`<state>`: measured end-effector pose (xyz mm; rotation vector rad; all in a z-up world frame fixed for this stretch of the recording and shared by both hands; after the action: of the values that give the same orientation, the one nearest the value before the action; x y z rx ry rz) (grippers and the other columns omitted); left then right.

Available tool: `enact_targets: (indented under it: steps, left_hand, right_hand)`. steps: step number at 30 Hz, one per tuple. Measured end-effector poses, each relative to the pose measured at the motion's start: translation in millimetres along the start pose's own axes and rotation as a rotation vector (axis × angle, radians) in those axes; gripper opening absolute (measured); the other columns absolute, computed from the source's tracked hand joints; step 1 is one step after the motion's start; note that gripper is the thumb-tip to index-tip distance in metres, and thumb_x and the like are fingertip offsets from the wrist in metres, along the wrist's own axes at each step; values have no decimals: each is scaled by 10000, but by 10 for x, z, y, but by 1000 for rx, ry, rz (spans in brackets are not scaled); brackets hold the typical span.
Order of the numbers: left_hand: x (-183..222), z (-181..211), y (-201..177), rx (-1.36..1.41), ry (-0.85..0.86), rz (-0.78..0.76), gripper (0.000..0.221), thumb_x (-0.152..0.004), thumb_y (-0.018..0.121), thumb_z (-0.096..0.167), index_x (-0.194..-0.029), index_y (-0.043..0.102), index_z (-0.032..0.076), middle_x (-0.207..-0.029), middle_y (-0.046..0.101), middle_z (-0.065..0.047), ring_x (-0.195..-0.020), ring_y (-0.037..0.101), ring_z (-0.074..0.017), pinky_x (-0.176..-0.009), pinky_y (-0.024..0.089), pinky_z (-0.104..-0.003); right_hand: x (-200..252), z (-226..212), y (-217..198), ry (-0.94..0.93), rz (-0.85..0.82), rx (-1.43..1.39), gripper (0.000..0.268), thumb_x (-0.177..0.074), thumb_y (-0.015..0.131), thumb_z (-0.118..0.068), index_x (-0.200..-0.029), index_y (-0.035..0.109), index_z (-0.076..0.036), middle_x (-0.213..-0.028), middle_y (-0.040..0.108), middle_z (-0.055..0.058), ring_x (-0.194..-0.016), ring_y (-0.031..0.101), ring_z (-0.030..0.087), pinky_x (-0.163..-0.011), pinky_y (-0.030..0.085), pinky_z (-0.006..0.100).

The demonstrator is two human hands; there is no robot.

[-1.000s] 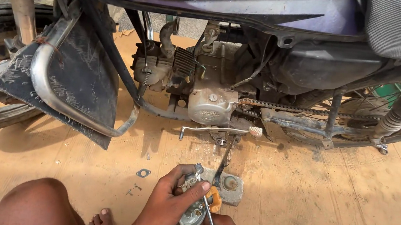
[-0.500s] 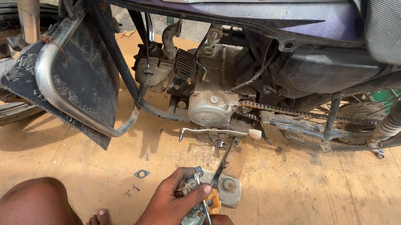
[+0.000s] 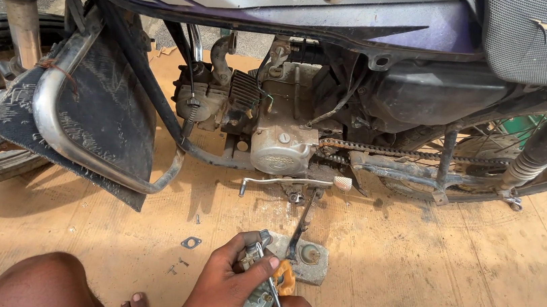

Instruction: The person sits on the ground beside a motorcycle and works on a small carburetor/fuel-bowl component, using a screwdriver to unscrew and manipulate its parts by hand, turning the assembly over and adjusting its fittings throughout the clip.

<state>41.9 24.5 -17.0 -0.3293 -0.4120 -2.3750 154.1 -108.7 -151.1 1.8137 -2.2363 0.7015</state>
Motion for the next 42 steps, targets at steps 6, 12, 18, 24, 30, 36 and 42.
enact_targets:
  steps: [6, 12, 18, 24, 30, 36, 42]
  left_hand:
    - [-28, -24, -7, -14, -16, 2, 383, -883, 733, 170, -1217, 654, 0, -922, 703, -94, -776, 668, -130, -677, 591, -297]
    - [-22, 9, 6, 60, 53, -26, 478, -836, 755, 154, -1268, 618, 3, -1000, 722, -86, -928, 700, -133, -834, 607, -291]
    - [19, 154, 36, 69, 86, -70, 466, -854, 766, 184, -1254, 613, -1, -1040, 719, -117, -925, 689, -132, -812, 583, -285]
    - [109, 293, 56, 102, 52, -57, 511, -841, 758, 184, -1303, 598, 34, -1047, 710, -104, -904, 707, -137, -757, 597, -284]
    - [114, 302, 60, 117, 46, -67, 501, -844, 757, 179, -1288, 588, 19, -935, 734, -106, -846, 718, -130, -710, 599, -281]
    - [118, 187, -26, -63, -9, 5, 530, -857, 796, 209, -1327, 607, 54, -863, 686, -142, -718, 601, -159, -617, 517, -311]
    - [159, 284, 41, 38, 43, -29, 491, -839, 792, 210, -1263, 644, 12, -863, 681, -129, -776, 666, -143, -682, 571, -292]
  right_hand:
    - [-22, -13, -3, 88, 37, 161, 154, -831, 772, -168, -918, 757, -43, -829, 760, 96, -860, 758, 202, -875, 531, 317]
    - [24, -65, -4, 173, 98, 254, 217, -816, 784, -197, -1001, 771, -84, -889, 742, 92, -940, 742, 218, -938, 515, 339]
    - [51, -159, -23, 72, 92, 164, 232, -800, 742, -162, -1017, 760, -81, -870, 776, 98, -914, 788, 215, -901, 563, 327]
    - [58, -118, 27, -43, 11, -136, 396, -875, 736, -130, -1266, 739, -71, -1105, 818, 79, -1133, 751, 147, -1043, 498, 316]
    - [37, -72, -44, -35, -11, -192, 360, -884, 746, -128, -1233, 751, -41, -1084, 822, 101, -1113, 756, 148, -1033, 525, 326]
    - [70, -85, -25, 84, 52, -97, 304, -857, 771, -156, -1143, 789, -54, -999, 831, 84, -1043, 782, 142, -995, 552, 311]
    - [-7, 119, -89, 53, 20, -12, 261, -851, 766, -171, -1082, 801, -57, -958, 817, 74, -996, 777, 138, -937, 548, 300]
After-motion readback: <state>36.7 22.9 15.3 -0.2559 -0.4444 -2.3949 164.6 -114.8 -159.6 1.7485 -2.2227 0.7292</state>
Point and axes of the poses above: each hand's wrist, its own x-axis away from the middle knuckle, its own y-axis out of the palm, z = x × y, the point moved 5 cm from there along -x, towards the middle knuckle
